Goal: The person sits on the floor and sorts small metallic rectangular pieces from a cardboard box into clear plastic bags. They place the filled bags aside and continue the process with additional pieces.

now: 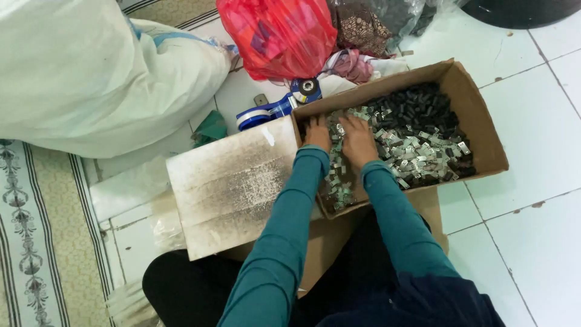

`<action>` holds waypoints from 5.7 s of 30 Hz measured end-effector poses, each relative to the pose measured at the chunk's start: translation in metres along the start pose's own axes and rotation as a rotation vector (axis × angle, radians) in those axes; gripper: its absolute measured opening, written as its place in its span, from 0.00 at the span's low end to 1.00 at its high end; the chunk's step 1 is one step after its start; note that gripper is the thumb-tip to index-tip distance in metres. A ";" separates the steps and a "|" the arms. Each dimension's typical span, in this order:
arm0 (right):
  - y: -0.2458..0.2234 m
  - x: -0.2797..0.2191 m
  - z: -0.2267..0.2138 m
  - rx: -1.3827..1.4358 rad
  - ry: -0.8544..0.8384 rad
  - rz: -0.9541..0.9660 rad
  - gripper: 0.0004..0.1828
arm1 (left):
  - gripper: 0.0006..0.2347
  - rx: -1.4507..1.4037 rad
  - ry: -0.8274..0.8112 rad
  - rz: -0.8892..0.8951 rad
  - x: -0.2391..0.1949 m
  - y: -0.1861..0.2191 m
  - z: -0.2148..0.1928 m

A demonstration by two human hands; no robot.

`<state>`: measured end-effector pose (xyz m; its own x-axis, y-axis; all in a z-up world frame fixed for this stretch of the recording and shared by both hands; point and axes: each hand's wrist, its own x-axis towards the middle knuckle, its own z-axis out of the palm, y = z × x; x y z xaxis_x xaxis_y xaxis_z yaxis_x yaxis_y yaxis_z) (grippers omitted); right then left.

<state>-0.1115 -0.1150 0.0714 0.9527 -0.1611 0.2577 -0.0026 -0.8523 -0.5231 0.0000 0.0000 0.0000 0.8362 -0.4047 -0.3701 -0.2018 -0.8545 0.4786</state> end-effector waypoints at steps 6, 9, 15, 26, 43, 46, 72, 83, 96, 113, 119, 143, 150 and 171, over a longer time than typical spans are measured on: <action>-0.017 0.021 0.001 -0.350 -0.368 0.025 0.45 | 0.21 0.290 0.282 0.129 -0.036 0.010 -0.003; 0.003 0.014 0.026 -0.342 -0.422 -0.003 0.37 | 0.16 0.539 0.471 0.182 -0.041 0.003 0.020; -0.023 -0.021 0.010 -0.207 -0.455 0.057 0.30 | 0.13 0.477 0.368 0.142 -0.067 -0.006 0.078; 0.040 -0.091 0.071 -0.163 -0.490 0.207 0.17 | 0.07 0.243 -0.089 0.211 -0.118 0.007 0.072; -0.095 -0.115 -0.080 1.038 -0.028 0.519 0.20 | 0.20 -1.149 -0.188 0.001 -0.255 0.018 -0.095; -0.109 -0.123 -0.082 1.063 0.037 0.473 0.18 | 0.20 -1.284 -0.253 0.023 -0.257 0.009 -0.089; -0.131 -0.124 -0.088 0.606 0.029 0.299 0.13 | 0.12 -1.467 -0.067 -0.087 -0.247 0.002 -0.067; -0.115 -0.126 -0.070 0.499 0.003 0.356 0.08 | 0.12 -1.471 -0.051 -0.074 -0.255 0.007 -0.075; -0.119 -0.126 -0.082 0.923 0.191 0.388 0.08 | 0.14 -1.437 -0.038 -0.042 -0.251 0.007 -0.066; -0.144 -0.126 -0.089 0.804 0.169 0.259 0.06 | 0.18 -1.442 0.037 -0.061 -0.274 0.015 -0.069; -0.190 -0.108 -0.067 0.782 0.102 0.254 0.06 | 0.18 -1.483 0.142 -0.131 -0.313 -0.015 -0.110; -0.196 -0.043 -0.012 0.297 0.037 -0.067 0.13 | 0.15 -0.868 0.549 0.013 -0.304 -0.106 -0.175; -0.055 -0.074 -0.061 0.151 -0.181 0.229 0.16 | 0.15 -0.554 0.295 0.353 -0.210 -0.023 -0.049; -0.021 -0.094 -0.007 -0.230 -0.746 0.360 0.18 | 0.10 0.408 0.065 0.176 -0.126 0.004 0.138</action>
<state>-0.2033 -0.0852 0.0634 0.8322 -0.1403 -0.5365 -0.3280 -0.9046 -0.2722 -0.1770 0.0027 -0.0617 0.7990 -0.5450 -0.2542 -0.5173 -0.8384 0.1717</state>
